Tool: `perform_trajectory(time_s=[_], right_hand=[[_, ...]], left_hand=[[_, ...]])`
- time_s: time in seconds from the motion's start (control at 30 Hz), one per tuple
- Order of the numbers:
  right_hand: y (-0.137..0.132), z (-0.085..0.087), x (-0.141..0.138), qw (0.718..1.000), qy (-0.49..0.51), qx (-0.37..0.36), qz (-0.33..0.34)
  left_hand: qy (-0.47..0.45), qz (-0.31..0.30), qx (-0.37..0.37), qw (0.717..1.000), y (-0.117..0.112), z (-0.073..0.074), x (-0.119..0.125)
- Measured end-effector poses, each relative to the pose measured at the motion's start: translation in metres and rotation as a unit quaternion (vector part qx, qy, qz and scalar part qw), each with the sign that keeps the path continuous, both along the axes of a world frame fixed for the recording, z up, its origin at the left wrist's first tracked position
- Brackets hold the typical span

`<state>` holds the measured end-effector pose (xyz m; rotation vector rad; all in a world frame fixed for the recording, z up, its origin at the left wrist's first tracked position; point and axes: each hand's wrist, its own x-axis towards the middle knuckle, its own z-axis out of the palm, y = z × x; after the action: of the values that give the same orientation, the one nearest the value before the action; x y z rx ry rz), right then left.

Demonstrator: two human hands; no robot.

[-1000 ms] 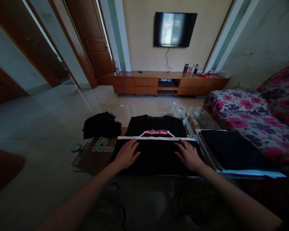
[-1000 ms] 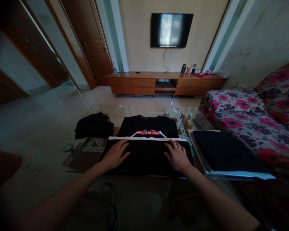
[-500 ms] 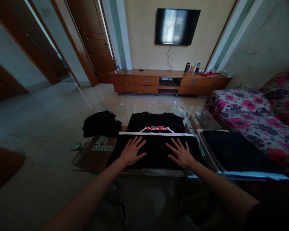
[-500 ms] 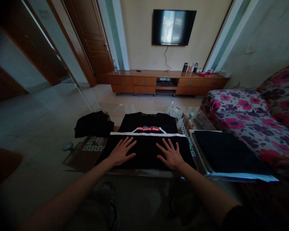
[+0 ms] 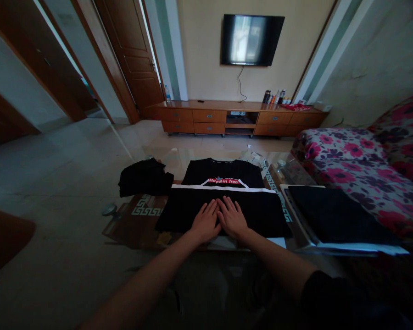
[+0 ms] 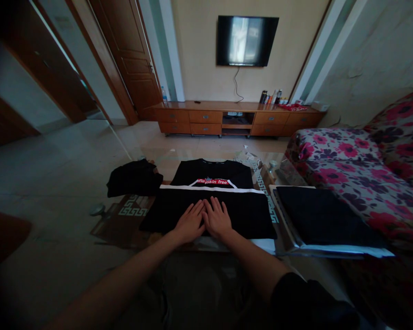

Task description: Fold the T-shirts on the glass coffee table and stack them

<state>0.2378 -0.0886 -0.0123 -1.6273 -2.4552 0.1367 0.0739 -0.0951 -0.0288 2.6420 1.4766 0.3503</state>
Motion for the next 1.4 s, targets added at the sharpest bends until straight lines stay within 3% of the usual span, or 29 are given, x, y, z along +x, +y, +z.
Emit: perform_trajectory(time_s=[0.2,0.43,0.7,0.87,1.03,1.2,1.4], right_hand=[[-0.01,-0.005,0.007,1.0,-0.007,-0.019,0.008],[-0.025,-0.001,0.046,0.999,-0.035,-0.016,0.015],[-0.039,-0.017,0.11,0.993,-0.061,0.008,-0.098],[-0.04,-0.031,0.157,0.985,-0.066,0.015,-0.16],[-0.043,-0.043,0.189,0.982,-0.057,0.002,-0.181],[-0.046,-0.045,0.191,0.979,-0.062,0.001,-0.196],[-0.028,-0.018,0.152,0.962,-0.043,0.009,-0.27]], left_hand=[[0.003,-0.028,0.002,1.0,-0.004,0.0,-0.016],[0.012,0.0,0.005,1.0,-0.003,0.005,-0.053],[0.038,0.106,0.012,0.994,0.007,-0.003,-0.129],[0.048,0.137,0.018,0.989,-0.001,-0.006,-0.158],[0.05,0.158,0.007,0.986,-0.024,-0.013,-0.164],[0.06,0.176,0.023,0.982,-0.047,-0.008,-0.154],[0.039,0.228,0.069,0.971,-0.016,0.018,-0.126]])
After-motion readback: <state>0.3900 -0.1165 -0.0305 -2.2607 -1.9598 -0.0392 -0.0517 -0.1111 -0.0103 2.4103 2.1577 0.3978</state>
